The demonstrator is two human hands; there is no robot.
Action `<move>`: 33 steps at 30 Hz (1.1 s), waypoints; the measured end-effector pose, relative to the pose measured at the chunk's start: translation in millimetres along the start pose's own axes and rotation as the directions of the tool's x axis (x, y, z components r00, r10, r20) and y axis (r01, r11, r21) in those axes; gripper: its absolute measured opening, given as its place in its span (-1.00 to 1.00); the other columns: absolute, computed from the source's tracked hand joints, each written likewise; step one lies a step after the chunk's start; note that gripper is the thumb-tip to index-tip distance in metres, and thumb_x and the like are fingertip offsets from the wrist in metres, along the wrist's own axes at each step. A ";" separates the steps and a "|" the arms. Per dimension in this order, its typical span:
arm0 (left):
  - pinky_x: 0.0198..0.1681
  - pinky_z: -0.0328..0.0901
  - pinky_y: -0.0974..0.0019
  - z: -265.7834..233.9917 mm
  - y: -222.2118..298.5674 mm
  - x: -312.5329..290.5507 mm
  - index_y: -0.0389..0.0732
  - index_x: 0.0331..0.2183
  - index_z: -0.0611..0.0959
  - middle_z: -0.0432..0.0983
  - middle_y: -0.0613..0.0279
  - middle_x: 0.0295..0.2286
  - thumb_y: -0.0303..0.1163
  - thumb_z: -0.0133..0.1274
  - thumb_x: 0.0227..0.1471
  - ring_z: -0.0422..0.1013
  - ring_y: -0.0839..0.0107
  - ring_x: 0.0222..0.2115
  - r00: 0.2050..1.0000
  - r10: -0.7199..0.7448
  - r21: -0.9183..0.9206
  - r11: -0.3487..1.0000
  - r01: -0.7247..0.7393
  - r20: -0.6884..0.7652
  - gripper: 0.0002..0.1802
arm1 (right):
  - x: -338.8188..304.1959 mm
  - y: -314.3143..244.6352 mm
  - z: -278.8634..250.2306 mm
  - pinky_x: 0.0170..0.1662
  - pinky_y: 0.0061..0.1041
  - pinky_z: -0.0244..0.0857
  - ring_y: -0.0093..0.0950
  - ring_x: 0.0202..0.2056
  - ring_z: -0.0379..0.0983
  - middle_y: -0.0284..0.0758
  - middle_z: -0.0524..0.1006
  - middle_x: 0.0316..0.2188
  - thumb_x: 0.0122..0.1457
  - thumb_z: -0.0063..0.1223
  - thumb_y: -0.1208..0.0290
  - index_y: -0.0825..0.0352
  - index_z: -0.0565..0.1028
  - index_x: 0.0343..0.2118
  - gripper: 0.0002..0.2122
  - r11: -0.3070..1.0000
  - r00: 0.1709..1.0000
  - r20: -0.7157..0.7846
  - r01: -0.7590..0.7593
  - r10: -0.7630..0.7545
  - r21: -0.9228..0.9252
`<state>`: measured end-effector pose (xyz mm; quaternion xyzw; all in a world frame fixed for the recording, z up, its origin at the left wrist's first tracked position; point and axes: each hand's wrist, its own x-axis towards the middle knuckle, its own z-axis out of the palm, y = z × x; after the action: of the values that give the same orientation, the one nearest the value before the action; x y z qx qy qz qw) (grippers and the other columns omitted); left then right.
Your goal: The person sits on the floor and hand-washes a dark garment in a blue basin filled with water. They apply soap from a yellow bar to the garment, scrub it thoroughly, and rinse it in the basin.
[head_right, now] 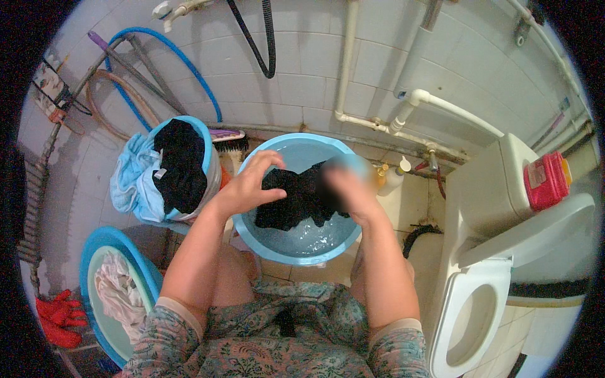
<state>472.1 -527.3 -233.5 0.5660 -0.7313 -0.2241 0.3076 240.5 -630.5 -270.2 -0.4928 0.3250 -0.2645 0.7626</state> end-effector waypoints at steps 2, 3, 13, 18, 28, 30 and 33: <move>0.12 0.01 0.17 8.5 -2.4 1.5 -0.10 0.08 0.23 0.31 -0.08 -0.07 -0.27 0.15 -0.16 0.20 0.02 0.00 0.999 0.013 -0.113 0.994 -0.008 0.041 -0.26 | -1.0 0.2 -1.5 -0.15 -0.51 0.23 -0.55 -0.24 0.33 -0.38 0.42 -0.27 0.06 0.04 0.27 0.27 0.40 -0.17 -0.71 0.996 0.999 0.032 -0.010 0.007 0.094; 0.14 -0.03 0.14 10.8 -1.1 2.7 -0.08 0.10 0.16 0.29 -0.07 -0.05 -0.24 0.16 -0.16 0.19 0.03 0.02 0.989 0.004 -0.109 0.994 0.013 0.147 -0.20 | -1.5 0.8 -1.6 -0.16 -0.52 0.24 -0.55 -0.25 0.34 -0.39 0.43 -0.28 0.05 0.05 0.29 0.26 0.41 -0.18 -0.72 0.989 0.999 0.050 -0.011 0.004 0.149; -0.18 0.25 0.44 8.2 5.0 10.1 -0.25 -0.23 0.55 0.50 0.29 -0.37 -0.14 -0.01 0.04 0.39 0.48 -0.32 0.845 -0.141 -0.526 0.726 0.443 0.517 -0.62 | 6.3 -4.7 -14.8 -0.12 -0.48 0.26 -0.53 -0.22 0.36 -0.40 0.44 -0.28 0.04 0.09 0.31 0.24 0.42 -0.22 -0.75 0.989 0.980 -0.200 0.019 0.011 0.149; -0.09 0.27 0.32 11.3 6.6 8.0 -0.31 -0.09 0.43 0.44 0.17 -0.19 -0.15 -0.12 0.12 0.39 0.39 -0.19 0.915 -0.196 -0.891 0.227 0.392 0.353 -0.55 | 9.6 7.0 -10.9 -0.08 -0.52 0.09 -0.57 -0.18 0.29 -0.43 0.44 -0.23 0.10 0.03 0.20 0.24 0.40 -0.13 -0.68 0.998 0.941 -0.334 0.030 -0.044 -0.047; 0.09 0.14 0.18 8.7 13.2 10.9 -0.32 0.00 0.31 0.29 0.06 -0.02 -0.21 -0.24 0.16 0.25 0.23 0.00 0.979 -0.197 -0.960 -0.282 -0.002 0.056 -0.54 | 7.3 37.4 14.8 0.07 -0.38 0.00 -0.45 0.04 0.16 -0.36 0.27 0.04 0.18 -0.23 -0.05 0.21 0.23 0.07 -0.49 0.984 0.952 -0.264 -0.122 0.152 0.127; 0.10 0.14 0.17 13.4 6.3 12.0 -0.32 0.01 0.29 0.29 0.05 -0.01 -0.25 -0.25 0.16 0.25 0.22 0.00 0.968 -0.248 -0.972 -0.234 -0.025 0.035 -0.55 | 5.6 39.8 22.3 0.11 -0.36 -0.04 -0.41 0.09 0.12 -0.32 0.21 0.09 0.18 -0.25 -0.07 0.25 0.18 0.10 -0.45 0.990 0.939 -0.325 -0.079 0.113 0.116; 0.09 0.14 0.16 10.9 4.8 13.0 -0.31 0.01 0.28 0.30 0.05 -0.03 -0.29 -0.26 0.14 0.26 0.22 -0.01 0.963 -0.264 -0.964 -0.266 -0.018 0.055 -0.56 | 2.7 35.3 32.1 0.14 -0.38 -0.07 -0.42 0.09 0.11 -0.31 0.22 0.07 0.12 -0.14 -0.05 0.28 0.17 0.10 -0.41 0.994 0.982 -0.181 -0.031 0.050 0.109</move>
<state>458.8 -538.9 -235.5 0.1917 -0.1759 -0.6923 0.6731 269.4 -600.5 -293.7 -0.4185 0.3895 -0.3100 0.7596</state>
